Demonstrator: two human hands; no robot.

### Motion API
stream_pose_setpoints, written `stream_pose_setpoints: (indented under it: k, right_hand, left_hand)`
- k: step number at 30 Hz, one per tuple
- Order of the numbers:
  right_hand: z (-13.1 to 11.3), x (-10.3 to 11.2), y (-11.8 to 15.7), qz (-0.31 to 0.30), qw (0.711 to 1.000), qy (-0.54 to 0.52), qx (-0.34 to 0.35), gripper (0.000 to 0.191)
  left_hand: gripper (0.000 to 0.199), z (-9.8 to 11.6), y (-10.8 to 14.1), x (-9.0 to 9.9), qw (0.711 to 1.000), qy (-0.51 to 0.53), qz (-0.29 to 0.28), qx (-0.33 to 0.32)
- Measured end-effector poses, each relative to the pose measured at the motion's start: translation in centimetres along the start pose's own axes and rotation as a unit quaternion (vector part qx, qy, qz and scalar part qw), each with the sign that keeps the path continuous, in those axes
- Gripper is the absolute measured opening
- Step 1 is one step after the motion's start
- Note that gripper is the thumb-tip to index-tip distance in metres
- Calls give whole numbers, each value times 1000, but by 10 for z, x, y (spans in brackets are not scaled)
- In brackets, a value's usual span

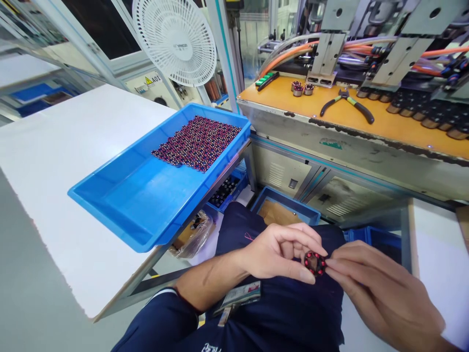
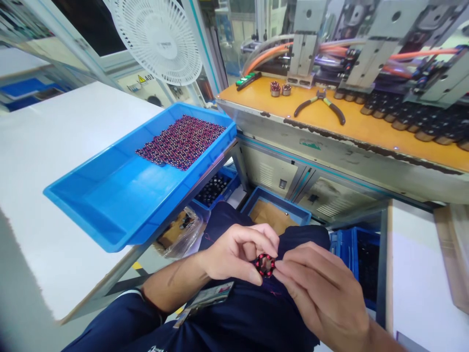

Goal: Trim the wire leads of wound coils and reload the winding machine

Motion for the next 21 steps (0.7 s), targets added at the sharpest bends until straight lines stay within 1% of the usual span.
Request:
stream_pose_setpoints:
  k: [2, 4, 6, 7, 8, 10, 12, 17, 19, 21]
  right_hand:
    - [1, -4, 4, 30, 999, -18, -31, 10]
    - [0, -6, 6, 62, 997, -11, -43, 12]
    - [-2, -7, 4, 81, 996, 17, -37, 12]
    - [-4, -7, 3, 82, 996, 30, -33, 12]
    - [-5, -7, 2, 82, 995, 39, -30, 12]
    - [-5, -7, 2, 82, 995, 50, -27, 13]
    - [-4, -8, 5, 79, 995, 61, -30, 12]
    - [-1, -13, 17, 90, 989, 113, -30, 12]
    - [-1, -16, 19, 93, 989, 112, -38, 11]
    - [-2, -16, 18, 100, 990, 87, -47, 8]
  left_hand:
    - [40, 1, 0, -1, 999, 2, 1, -41]
    - [49, 1, 0, -1, 998, 7, 5, -59]
    - [62, -1, 1, -1, 999, 5, 5, -38]
    - [63, -3, 1, -1, 1000, 2, 4, -16]
    - [58, -6, 2, 0, 1000, 0, 2, 13]
    - [42, -11, 4, 0, 998, 4, -4, 57]
    - [35, -14, 5, -1, 998, 16, -4, 62]
    - [32, -15, 6, -4, 1000, 30, -4, 3]
    - [30, -11, 5, -4, 999, 43, -5, -32]
    - [26, -7, 5, -5, 996, 48, -9, -77]
Point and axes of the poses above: each hand's wrist, its own y-axis away from the middle knuckle, its own x-axis out of the back of the hand, z = x × y, the point moved 4 cm from there along -y, towards the middle knuckle, and after that the axes turned 3 degrees about x, right-handed, at the moved point
